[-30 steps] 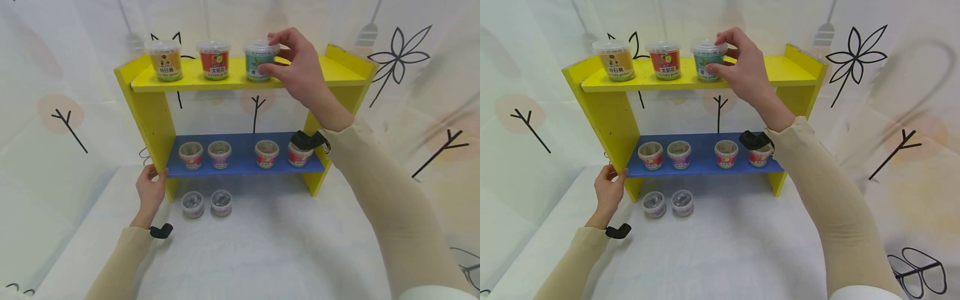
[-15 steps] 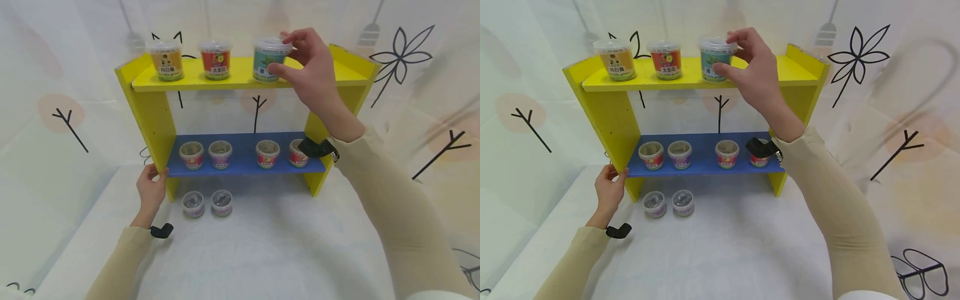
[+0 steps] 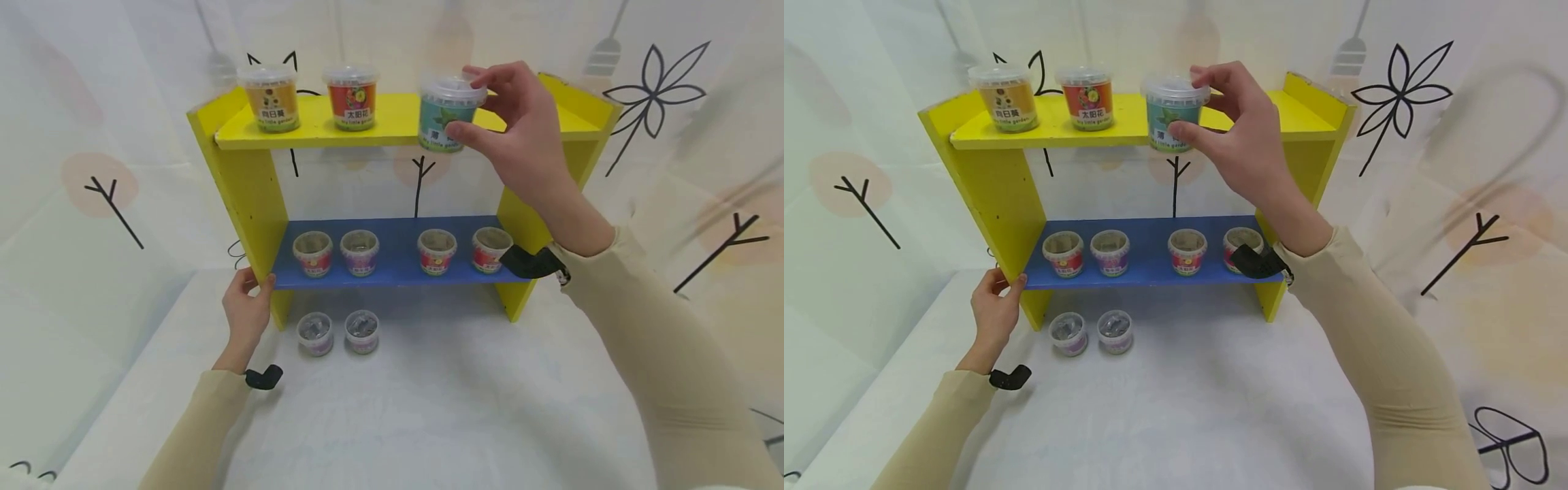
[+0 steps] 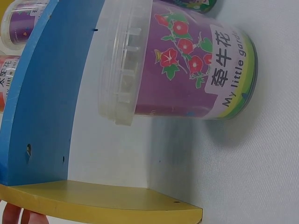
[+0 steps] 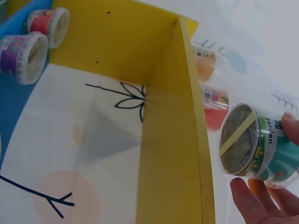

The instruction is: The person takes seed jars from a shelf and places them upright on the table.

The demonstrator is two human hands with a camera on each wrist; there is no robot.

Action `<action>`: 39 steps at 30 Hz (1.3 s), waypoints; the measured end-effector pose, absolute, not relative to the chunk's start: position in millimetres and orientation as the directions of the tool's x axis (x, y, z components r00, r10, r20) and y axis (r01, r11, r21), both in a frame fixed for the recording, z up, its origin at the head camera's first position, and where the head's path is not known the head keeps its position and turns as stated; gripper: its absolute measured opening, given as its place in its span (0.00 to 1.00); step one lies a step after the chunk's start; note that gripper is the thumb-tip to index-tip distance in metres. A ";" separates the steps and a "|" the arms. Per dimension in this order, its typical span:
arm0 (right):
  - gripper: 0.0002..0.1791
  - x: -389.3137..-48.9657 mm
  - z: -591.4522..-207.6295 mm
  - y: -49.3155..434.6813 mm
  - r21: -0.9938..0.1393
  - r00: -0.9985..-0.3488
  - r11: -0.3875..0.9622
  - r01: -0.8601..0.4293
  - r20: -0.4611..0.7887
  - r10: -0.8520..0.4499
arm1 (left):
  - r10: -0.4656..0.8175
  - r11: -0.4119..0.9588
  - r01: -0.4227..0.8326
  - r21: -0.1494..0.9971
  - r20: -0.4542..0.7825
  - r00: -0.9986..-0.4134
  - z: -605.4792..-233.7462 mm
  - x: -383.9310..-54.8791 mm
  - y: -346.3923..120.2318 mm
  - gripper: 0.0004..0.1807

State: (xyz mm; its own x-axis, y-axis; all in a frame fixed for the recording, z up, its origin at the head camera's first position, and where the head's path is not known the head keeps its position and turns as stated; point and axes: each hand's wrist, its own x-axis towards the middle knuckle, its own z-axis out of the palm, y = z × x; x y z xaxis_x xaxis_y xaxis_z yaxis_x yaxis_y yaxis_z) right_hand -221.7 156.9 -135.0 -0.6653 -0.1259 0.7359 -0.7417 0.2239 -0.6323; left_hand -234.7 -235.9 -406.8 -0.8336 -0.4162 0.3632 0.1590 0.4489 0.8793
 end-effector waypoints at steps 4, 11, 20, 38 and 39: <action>0.20 -216.6 -139.0 158.7 -0.633 -0.664 0.215 -0.744 0.736 -0.130 | -0.416 0.447 0.160 0.880 0.363 -0.834 -406.4 -234.3 -235.8 0.22; 0.20 -209.5 -148.3 164.2 -0.647 -0.669 0.174 -0.743 0.731 -0.138 | -0.425 0.436 0.157 0.886 0.357 -0.832 -405.9 -234.5 -235.6 0.21; 0.20 -200.2 -164.0 175.1 -0.650 -0.671 0.170 -0.741 0.723 -0.163 | -0.424 0.442 0.167 0.882 0.369 -0.827 -406.5 -235.0 -235.4 0.21; 0.22 -190.9 -201.7 186.0 -0.691 -0.729 0.232 -0.684 0.649 -0.218 | -0.420 0.444 0.180 0.878 0.381 -0.823 -407.8 -234.9 -236.4 0.20; 0.22 -191.1 -205.1 186.1 -0.691 -0.733 0.244 -0.680 0.642 -0.225 | -0.421 0.444 0.179 0.878 0.381 -0.823 -408.1 -235.0 -236.6 0.20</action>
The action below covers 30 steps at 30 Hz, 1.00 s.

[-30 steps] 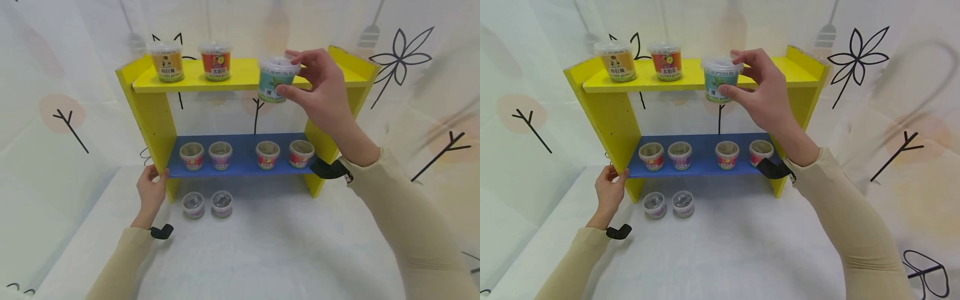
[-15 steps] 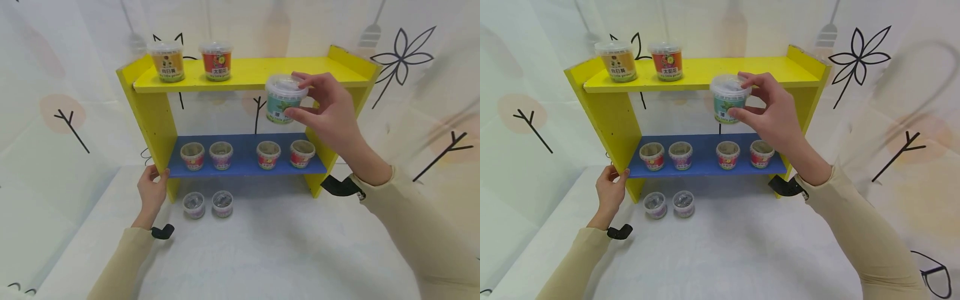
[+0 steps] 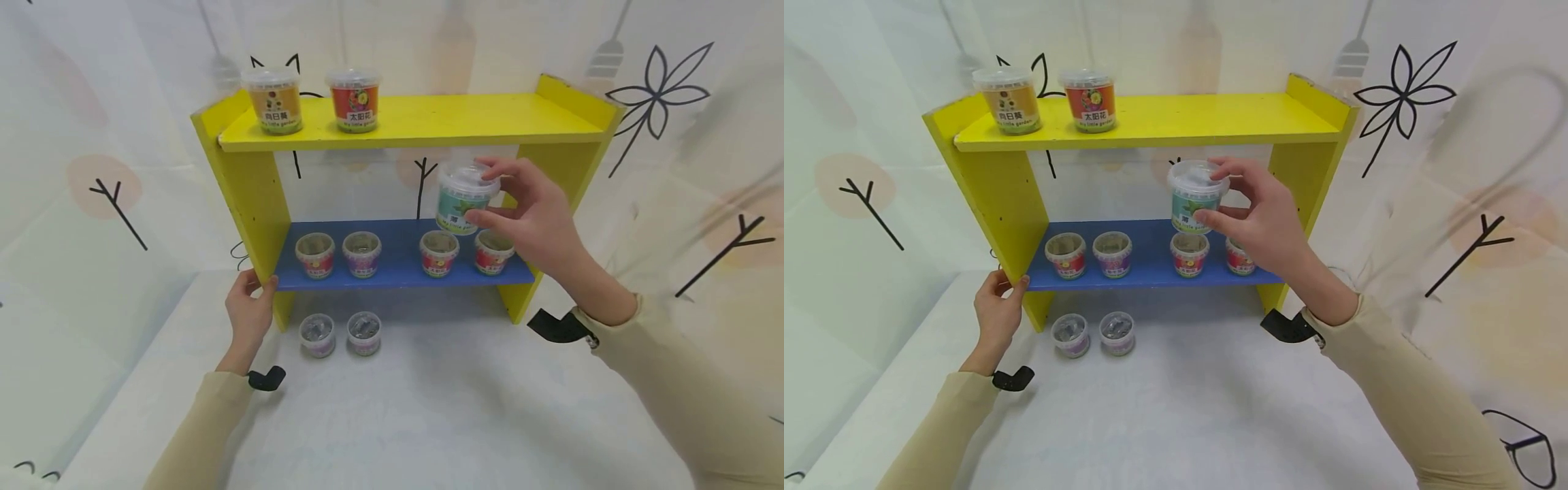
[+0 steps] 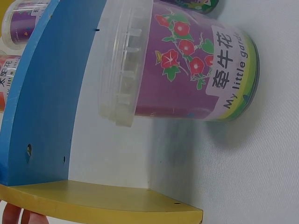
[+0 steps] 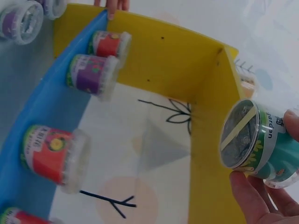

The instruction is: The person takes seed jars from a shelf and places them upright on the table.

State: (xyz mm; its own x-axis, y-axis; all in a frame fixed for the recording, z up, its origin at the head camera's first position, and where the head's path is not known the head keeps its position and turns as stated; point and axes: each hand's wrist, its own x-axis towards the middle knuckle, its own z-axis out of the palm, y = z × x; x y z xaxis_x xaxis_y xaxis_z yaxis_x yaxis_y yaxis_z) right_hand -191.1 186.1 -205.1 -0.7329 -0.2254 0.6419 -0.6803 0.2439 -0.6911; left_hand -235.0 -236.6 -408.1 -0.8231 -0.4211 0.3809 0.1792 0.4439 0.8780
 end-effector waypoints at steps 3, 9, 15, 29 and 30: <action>0.23 -191.5 -215.6 186.8 -0.689 -0.742 0.276 -0.670 0.624 -0.244 | -0.422 0.443 0.179 0.879 0.380 -0.823 -408.9 -234.8 -237.0 0.21; 0.23 -192.5 -235.6 189.6 -0.698 -0.755 0.286 -0.656 0.600 -0.265 | -0.421 0.444 0.182 0.877 0.384 -0.822 -409.0 -234.2 -237.4 0.21; 0.21 -193.9 -255.5 191.0 -0.713 -0.764 0.277 -0.644 0.581 -0.279 | -0.419 0.445 0.173 0.879 0.375 -0.827 -408.9 -234.4 -238.0 0.22; 0.20 -199.3 -303.8 185.8 -0.762 -0.813 0.297 -0.575 0.492 -0.311 | -0.421 0.442 0.169 0.881 0.370 -0.828 -409.2 -236.6 -238.0 0.22; 0.20 -199.4 -306.9 185.0 -0.763 -0.815 0.301 -0.572 0.486 -0.316 | -0.421 0.443 0.166 0.881 0.368 -0.829 -409.0 -236.4 -237.9 0.22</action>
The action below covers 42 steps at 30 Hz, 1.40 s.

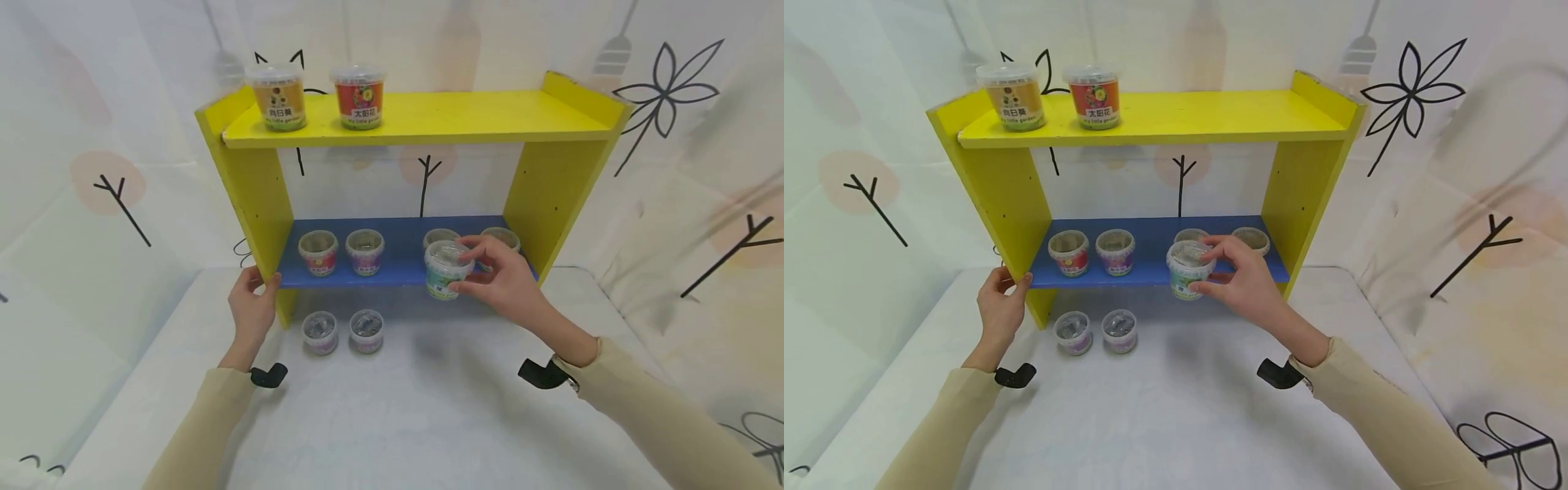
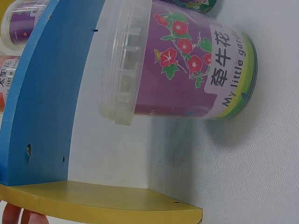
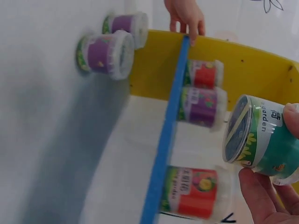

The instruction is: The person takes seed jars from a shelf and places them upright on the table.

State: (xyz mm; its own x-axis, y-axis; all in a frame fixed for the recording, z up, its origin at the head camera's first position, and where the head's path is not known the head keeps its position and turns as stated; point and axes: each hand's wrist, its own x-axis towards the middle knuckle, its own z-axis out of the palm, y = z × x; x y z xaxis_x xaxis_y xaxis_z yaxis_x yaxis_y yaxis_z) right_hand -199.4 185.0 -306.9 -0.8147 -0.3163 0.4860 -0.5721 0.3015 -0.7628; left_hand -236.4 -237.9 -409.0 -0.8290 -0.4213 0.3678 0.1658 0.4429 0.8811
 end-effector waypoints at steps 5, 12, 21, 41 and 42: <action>0.18 -200.5 -323.7 180.7 -0.782 -0.826 0.297 -0.549 0.452 -0.337 | -0.419 0.449 0.157 0.880 0.362 -0.832 -408.1 -236.7 -236.7 0.22; 0.18 -202.3 -346.7 173.4 -0.810 -0.831 0.258 -0.527 0.426 -0.358 | -0.416 0.454 0.164 0.876 0.371 -0.830 -407.5 -236.3 -236.0 0.22; 0.19 -201.3 -380.1 165.7 -0.811 -0.840 0.298 -0.503 0.378 -0.389 | -0.425 0.444 0.168 0.880 0.371 -0.826 -408.4 -235.8 -236.6 0.21; 0.42 -212.4 -431.3 151.4 -0.802 -0.874 0.406 -0.438 0.275 -0.400 | -0.411 0.460 0.193 0.867 0.400 -0.819 -409.5 -234.6 -236.8 0.20; 0.41 -213.1 -432.9 150.5 -0.804 -0.876 0.404 -0.436 0.275 -0.397 | -0.412 0.459 0.191 0.868 0.398 -0.820 -409.2 -234.2 -236.8 0.20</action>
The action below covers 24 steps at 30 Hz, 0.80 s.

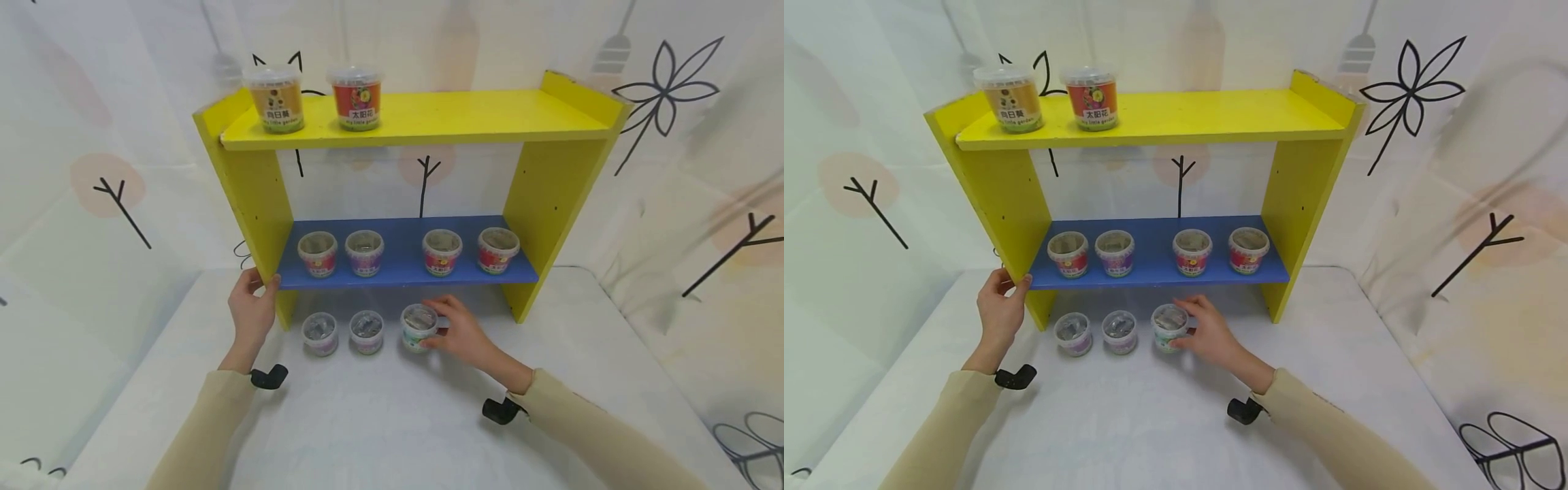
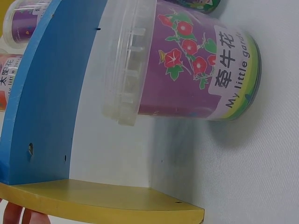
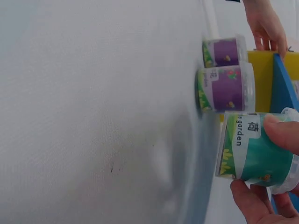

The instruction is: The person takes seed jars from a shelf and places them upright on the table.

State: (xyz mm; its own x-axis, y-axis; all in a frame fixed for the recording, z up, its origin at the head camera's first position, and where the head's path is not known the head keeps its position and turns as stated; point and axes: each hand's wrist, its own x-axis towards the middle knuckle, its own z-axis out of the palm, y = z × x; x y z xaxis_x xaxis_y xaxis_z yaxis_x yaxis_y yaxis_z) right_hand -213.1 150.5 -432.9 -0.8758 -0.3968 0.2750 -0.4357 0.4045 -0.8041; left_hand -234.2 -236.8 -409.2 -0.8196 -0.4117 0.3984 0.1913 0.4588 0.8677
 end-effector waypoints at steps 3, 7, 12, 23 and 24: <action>0.40 -215.7 -436.5 148.3 -0.805 -0.879 0.405 -0.433 0.278 -0.388 | -0.413 0.455 0.184 0.871 0.390 -0.823 -408.7 -234.4 -236.5 0.20; 0.40 -220.0 -441.3 145.7 -0.797 -0.875 0.408 -0.445 0.290 -0.387 | -0.413 0.461 0.184 0.868 0.394 -0.821 -408.4 -234.1 -236.5 0.20; 0.39 -227.5 -447.6 143.9 -0.760 -0.877 0.471 -0.448 0.269 -0.398 | -0.408 0.473 0.197 0.859 0.411 -0.815 -408.5 -233.3 -236.5 0.20; 0.40 -231.0 -452.6 139.0 -0.748 -0.883 0.499 -0.438 0.253 -0.397 | -0.406 0.470 0.202 0.859 0.413 -0.815 -408.3 -233.4 -236.0 0.20; 0.41 -230.5 -452.6 138.9 -0.749 -0.882 0.497 -0.438 0.250 -0.400 | -0.406 0.472 0.201 0.858 0.414 -0.815 -408.2 -233.4 -236.0 0.20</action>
